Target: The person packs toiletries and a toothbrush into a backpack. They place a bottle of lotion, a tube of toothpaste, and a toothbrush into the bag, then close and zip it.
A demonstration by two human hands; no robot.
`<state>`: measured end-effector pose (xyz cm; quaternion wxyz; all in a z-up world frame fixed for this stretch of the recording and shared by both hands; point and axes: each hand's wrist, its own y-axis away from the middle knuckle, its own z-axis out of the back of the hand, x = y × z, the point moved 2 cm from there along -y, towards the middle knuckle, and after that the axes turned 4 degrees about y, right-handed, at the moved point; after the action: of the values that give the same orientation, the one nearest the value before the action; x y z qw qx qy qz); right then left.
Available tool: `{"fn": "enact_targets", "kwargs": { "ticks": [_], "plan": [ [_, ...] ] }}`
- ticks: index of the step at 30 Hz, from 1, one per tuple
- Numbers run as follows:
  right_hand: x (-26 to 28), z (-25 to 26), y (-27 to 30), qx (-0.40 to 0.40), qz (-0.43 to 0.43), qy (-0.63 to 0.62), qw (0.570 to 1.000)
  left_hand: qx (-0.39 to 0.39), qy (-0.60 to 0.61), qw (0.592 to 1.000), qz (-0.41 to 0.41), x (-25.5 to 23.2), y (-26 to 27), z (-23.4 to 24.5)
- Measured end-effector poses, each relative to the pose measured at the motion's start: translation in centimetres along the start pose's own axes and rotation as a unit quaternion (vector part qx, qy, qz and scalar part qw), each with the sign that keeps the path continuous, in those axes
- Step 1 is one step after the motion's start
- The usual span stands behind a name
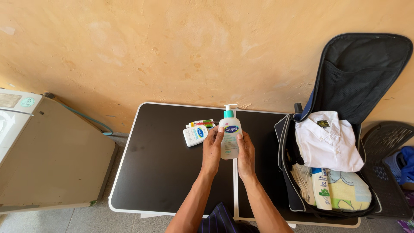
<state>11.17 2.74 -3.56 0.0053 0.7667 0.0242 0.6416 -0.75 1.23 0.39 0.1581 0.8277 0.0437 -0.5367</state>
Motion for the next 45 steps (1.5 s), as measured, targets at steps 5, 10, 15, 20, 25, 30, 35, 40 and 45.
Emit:
{"fn": "enact_targets", "kwargs": {
  "ticks": [5, 10, 15, 20, 25, 30, 35, 40, 45],
  "plan": [
    [0.5, 0.1, 0.3, -0.021, -0.011, 0.013, 1.0, 0.016, 0.0, 1.0, -0.014, 0.2, 0.5, 0.3],
    [1.2, -0.3, 0.9, -0.025, 0.01, 0.011, 1.0, 0.026, -0.005, 0.999, -0.031, 0.5, 0.7, 0.8],
    [1.4, -0.9, 1.7, -0.037, -0.033, 0.004, 0.999, 0.032, -0.028, 0.999, -0.032, 0.2, 0.6, 1.6],
    [1.2, -1.4, 1.9, -0.051, 0.006, 0.035, 0.998, 0.048, -0.031, 0.998, -0.023, -0.4, 0.7, 2.4],
    [1.3, -2.0, 2.0, -0.064, -0.005, 0.053, 0.996, 0.05, -0.029, 0.998, -0.019, -1.1, 0.6, 2.8],
    [2.0, -2.1, 2.0, -0.069, -0.016, 0.068, 0.995, 0.046, -0.014, 0.999, 0.0, -1.4, 0.5, 2.4],
    [2.1, -1.3, 1.3, -0.065, -0.015, 0.046, 0.997, 0.039, -0.007, 0.999, -0.003, -1.0, 0.2, 1.6],
    [2.3, 0.5, 0.7, -0.048, 0.009, 0.046, 0.998, 0.023, 0.002, 1.0, -0.004, -0.1, 0.2, -0.1],
    [2.1, 4.2, 0.0, -0.03, -0.002, 0.03, 0.999, 0.005, 0.009, 1.0, -0.025, 1.7, 0.6, -3.2]
  ]
}}
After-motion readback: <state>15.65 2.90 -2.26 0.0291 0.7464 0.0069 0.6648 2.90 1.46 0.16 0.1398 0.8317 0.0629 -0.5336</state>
